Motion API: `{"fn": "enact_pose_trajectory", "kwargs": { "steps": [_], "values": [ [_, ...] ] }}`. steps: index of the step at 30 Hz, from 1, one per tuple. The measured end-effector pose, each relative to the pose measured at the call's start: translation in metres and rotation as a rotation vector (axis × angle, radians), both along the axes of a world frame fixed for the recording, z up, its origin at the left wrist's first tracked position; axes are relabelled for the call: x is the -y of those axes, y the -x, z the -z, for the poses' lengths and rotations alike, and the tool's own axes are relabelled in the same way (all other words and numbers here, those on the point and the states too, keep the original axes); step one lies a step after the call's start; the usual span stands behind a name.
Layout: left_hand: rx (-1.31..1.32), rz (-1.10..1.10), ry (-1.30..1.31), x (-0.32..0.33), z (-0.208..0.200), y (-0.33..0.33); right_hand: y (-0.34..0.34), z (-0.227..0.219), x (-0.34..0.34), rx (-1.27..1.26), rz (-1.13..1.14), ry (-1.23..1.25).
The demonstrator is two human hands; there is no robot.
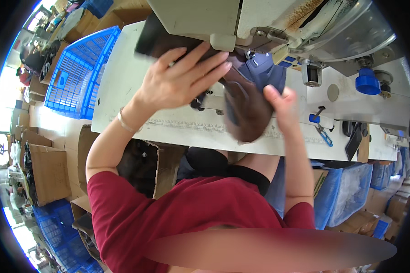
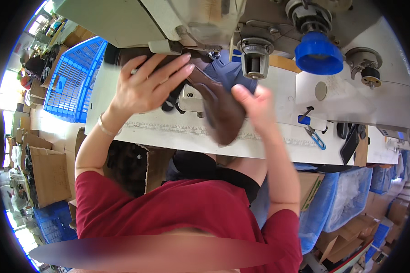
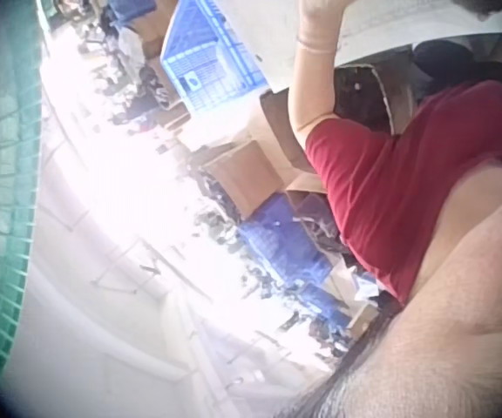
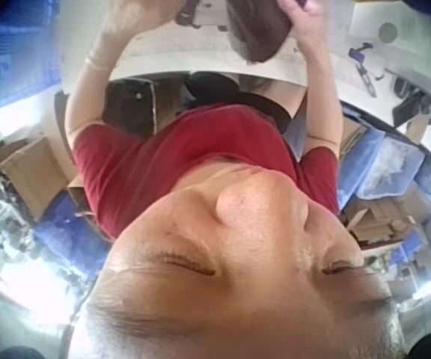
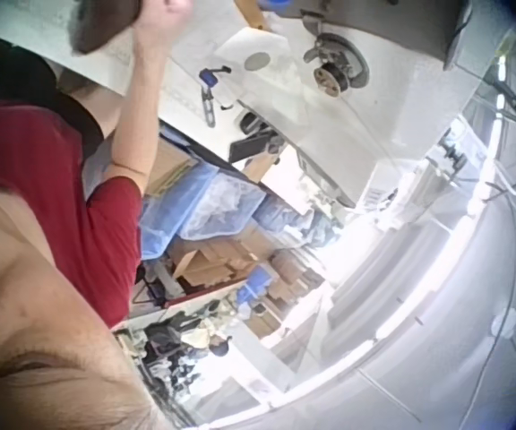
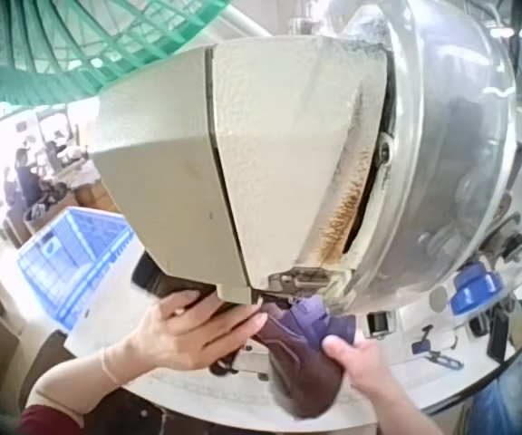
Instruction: The person sews boot uppers using a sewing machine, guiding each piece under the needle and retrieving additional boot parts from a cardboard box.
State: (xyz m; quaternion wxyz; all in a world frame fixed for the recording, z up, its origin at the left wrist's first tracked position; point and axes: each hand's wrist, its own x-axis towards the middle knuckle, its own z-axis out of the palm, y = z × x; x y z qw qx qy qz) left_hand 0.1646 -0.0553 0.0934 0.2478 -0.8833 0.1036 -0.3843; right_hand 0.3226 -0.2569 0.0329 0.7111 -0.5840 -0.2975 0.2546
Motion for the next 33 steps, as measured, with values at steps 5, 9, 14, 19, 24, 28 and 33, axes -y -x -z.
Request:
{"fn": "enact_pose_trajectory", "kwargs": {
  "steps": [5, 9, 14, 19, 24, 28, 33],
  "values": [
    [-0.09, -0.26, -0.252, 0.052, 0.001, 0.014, -0.064, -0.013, 0.004, -0.047, -0.156, 0.227],
    [-0.01, -0.236, -0.278, 0.051, 0.007, 0.008, -0.052, -0.002, 0.012, -0.127, -0.028, 0.145],
    [0.025, -0.188, -0.271, 0.049, 0.008, 0.006, -0.035, 0.002, 0.033, -0.02, -0.054, 0.171],
    [0.031, -0.164, -0.245, 0.05, 0.008, 0.003, -0.038, 0.006, 0.031, -0.015, -0.077, 0.139],
    [0.045, -0.122, -0.208, 0.047, 0.007, 0.001, -0.037, 0.006, 0.03, -0.052, -0.076, 0.122],
    [0.016, -0.17, -0.16, 0.045, 0.006, 0.001, -0.033, 0.006, 0.028, -0.072, -0.064, 0.094],
    [0.028, -0.134, -0.124, 0.033, 0.005, 0.0, -0.021, 0.01, 0.026, -0.098, -0.007, 0.065]
  ]
}}
